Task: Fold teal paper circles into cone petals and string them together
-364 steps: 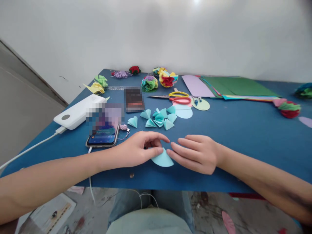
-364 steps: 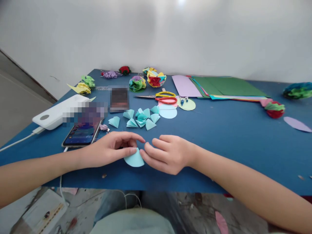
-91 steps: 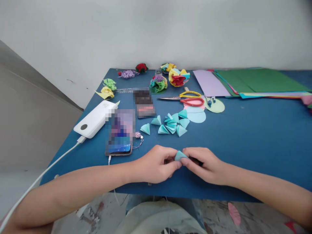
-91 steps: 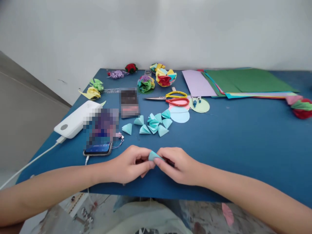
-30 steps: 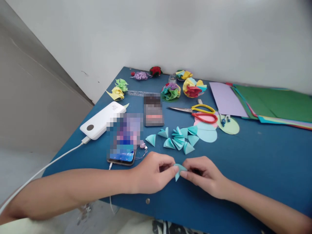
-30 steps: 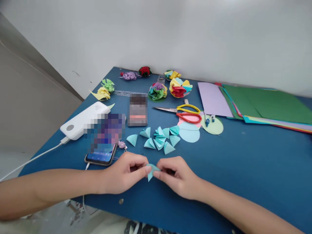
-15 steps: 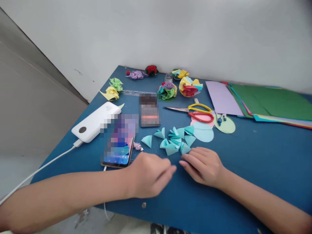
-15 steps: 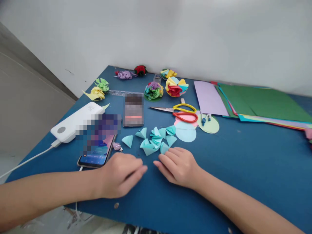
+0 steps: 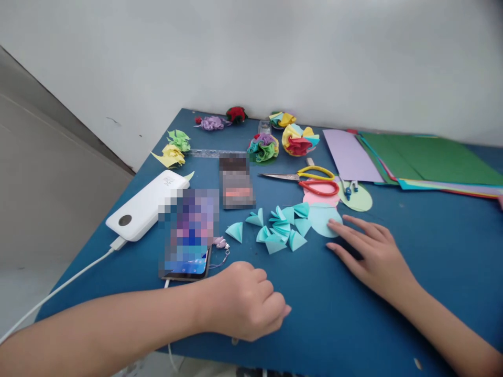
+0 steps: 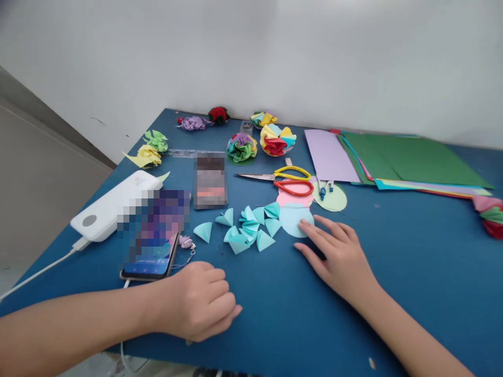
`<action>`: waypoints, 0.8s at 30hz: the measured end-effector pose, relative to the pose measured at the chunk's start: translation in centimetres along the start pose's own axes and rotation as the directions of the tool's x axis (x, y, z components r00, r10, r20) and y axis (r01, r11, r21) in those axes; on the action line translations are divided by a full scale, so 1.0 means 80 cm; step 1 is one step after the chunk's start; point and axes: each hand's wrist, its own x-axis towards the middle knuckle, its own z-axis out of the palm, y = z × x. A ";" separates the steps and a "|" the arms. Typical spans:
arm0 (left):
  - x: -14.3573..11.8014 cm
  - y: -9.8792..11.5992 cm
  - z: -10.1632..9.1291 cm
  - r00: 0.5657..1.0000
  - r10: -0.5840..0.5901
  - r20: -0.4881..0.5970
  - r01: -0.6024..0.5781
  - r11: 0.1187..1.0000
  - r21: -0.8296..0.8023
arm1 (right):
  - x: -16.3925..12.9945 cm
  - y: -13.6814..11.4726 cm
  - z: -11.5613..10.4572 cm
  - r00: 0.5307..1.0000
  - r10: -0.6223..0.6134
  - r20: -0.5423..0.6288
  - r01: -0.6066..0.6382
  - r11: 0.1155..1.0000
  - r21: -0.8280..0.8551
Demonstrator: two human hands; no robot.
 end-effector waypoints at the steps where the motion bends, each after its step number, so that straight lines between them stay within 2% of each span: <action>1: 0.000 0.000 0.000 1.000 0.008 -0.001 -0.008 1.000 0.000 | -0.007 -0.004 -0.003 1.000 -0.003 0.007 0.003 1.000 -0.001; 7: -0.002 0.005 0.007 0.999 0.051 -0.001 -0.051 0.999 -0.011 | -0.063 -0.038 -0.031 0.996 -0.028 0.080 0.025 0.999 0.037; 9: -0.001 0.007 0.009 0.998 0.068 -0.006 -0.068 0.997 -0.028 | -0.078 -0.053 -0.041 0.986 -0.081 0.143 0.071 0.995 0.072; 12: 0.000 0.013 0.010 0.995 0.104 0.004 -0.104 0.993 -0.050 | -0.086 -0.075 -0.052 0.941 -0.256 0.222 0.229 0.963 0.138; 15: -0.002 0.023 0.014 0.990 0.140 0.011 -0.139 0.988 -0.060 | -0.074 -0.090 -0.054 0.892 -0.387 0.233 0.355 0.919 0.169; 17: -0.003 0.031 0.017 0.978 0.209 -0.020 -0.210 0.975 -0.070 | -0.058 -0.094 -0.051 0.869 -0.435 0.236 0.395 0.897 0.198; 19: -0.005 0.037 0.021 0.951 0.295 -0.091 -0.302 0.950 -0.082 | -0.038 -0.098 -0.047 0.844 -0.480 0.240 0.431 0.873 0.231; 21: -0.005 0.040 0.023 0.931 0.326 -0.165 -0.343 0.936 -0.084 | -0.017 -0.102 -0.040 0.776 -0.580 0.246 0.521 0.811 0.268; 23: -0.006 0.040 0.025 0.913 0.343 -0.222 -0.367 0.928 -0.072 | 0.006 -0.111 -0.030 0.734 -0.638 0.232 0.560 0.762 0.324; 24: -0.007 0.040 0.025 0.903 0.348 -0.252 -0.374 0.925 -0.064 | 0.018 -0.116 -0.023 0.728 -0.658 0.194 0.569 0.737 0.365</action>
